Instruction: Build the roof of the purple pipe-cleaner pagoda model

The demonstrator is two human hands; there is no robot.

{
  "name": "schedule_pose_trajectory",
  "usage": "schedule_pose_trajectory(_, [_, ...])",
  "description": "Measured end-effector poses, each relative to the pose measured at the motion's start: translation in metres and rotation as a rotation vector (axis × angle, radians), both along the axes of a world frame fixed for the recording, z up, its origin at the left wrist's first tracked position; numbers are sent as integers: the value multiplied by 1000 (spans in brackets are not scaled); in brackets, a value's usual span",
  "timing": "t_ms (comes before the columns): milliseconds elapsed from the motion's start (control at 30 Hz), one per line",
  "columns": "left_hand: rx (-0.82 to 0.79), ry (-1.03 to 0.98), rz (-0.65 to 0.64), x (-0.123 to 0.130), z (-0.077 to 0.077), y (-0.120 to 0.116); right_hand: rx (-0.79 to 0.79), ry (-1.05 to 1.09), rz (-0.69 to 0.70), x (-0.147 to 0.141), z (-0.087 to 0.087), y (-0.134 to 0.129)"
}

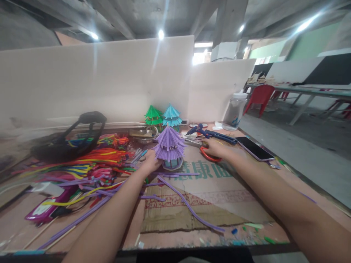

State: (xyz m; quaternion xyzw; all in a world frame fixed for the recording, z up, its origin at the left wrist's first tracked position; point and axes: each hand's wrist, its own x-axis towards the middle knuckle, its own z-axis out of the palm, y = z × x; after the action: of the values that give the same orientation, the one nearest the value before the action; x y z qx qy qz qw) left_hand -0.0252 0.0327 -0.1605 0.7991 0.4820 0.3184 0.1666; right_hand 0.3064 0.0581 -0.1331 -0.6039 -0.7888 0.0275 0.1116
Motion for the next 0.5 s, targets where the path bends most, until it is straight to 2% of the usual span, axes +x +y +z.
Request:
schedule_pose_trajectory(133, [-13,19,1,0,6,-4,-11,-33,18,1,3,1])
schedule_pose_trajectory(300, [-77,12,-183,-17,34,-23,-33,-97,21,-4,13,-10])
schedule_pose_trajectory(400, [-165,46,-175,-23,46,-35,-48,-127,34,-3,19,-12])
schedule_pose_trajectory(500, [-158,45,-143,-19,44,-38,-34,-78,91,-2,25,-11])
